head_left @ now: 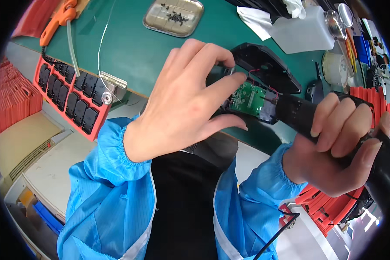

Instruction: Assembling or disassembling a handheld electronic device using an electric screwdriver at a workbench.

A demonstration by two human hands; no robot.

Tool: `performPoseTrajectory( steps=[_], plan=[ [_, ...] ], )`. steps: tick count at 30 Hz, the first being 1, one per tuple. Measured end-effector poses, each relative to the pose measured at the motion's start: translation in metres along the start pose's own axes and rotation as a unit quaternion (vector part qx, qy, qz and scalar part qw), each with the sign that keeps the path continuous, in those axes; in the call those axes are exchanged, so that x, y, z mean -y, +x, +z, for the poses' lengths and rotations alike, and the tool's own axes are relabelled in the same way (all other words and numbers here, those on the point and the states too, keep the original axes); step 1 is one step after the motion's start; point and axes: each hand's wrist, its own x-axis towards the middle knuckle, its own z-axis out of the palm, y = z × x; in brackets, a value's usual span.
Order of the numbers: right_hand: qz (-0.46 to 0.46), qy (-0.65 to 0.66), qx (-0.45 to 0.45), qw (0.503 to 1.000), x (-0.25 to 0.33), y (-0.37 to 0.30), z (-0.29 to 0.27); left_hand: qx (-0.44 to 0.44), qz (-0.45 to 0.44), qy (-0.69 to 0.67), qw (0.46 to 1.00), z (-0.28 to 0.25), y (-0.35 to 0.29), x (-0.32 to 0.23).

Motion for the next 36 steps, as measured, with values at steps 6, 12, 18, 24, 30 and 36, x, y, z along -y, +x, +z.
performPoseTrajectory(
  steps=[6,12,18,24,30,36],
  plan=[
    [-0.002,-0.026,0.05,0.998,-0.007,0.005,-0.01,0.013,-0.007,0.004,1.0,0.008,-0.001,0.001],
    [-0.017,-0.036,0.085,0.996,-0.009,0.003,-0.012,0.013,-0.004,0.011,1.0,0.009,-0.003,0.001],
    [-0.014,-0.033,0.055,0.998,-0.008,0.001,-0.008,0.011,0.0,0.012,1.0,0.008,-0.004,0.002],
    [-0.005,-0.029,0.003,1.0,-0.009,-0.001,-0.001,0.008,0.004,0.013,1.0,0.009,-0.004,0.003],
    [0.005,-0.024,-0.043,0.999,-0.009,-0.001,0.0,0.012,-0.001,0.012,1.0,0.008,-0.002,0.002],
    [0.001,-0.034,0.017,0.999,-0.011,0.002,-0.002,0.013,-0.005,0.007,1.0,0.007,-0.002,0.001]
  ],
)
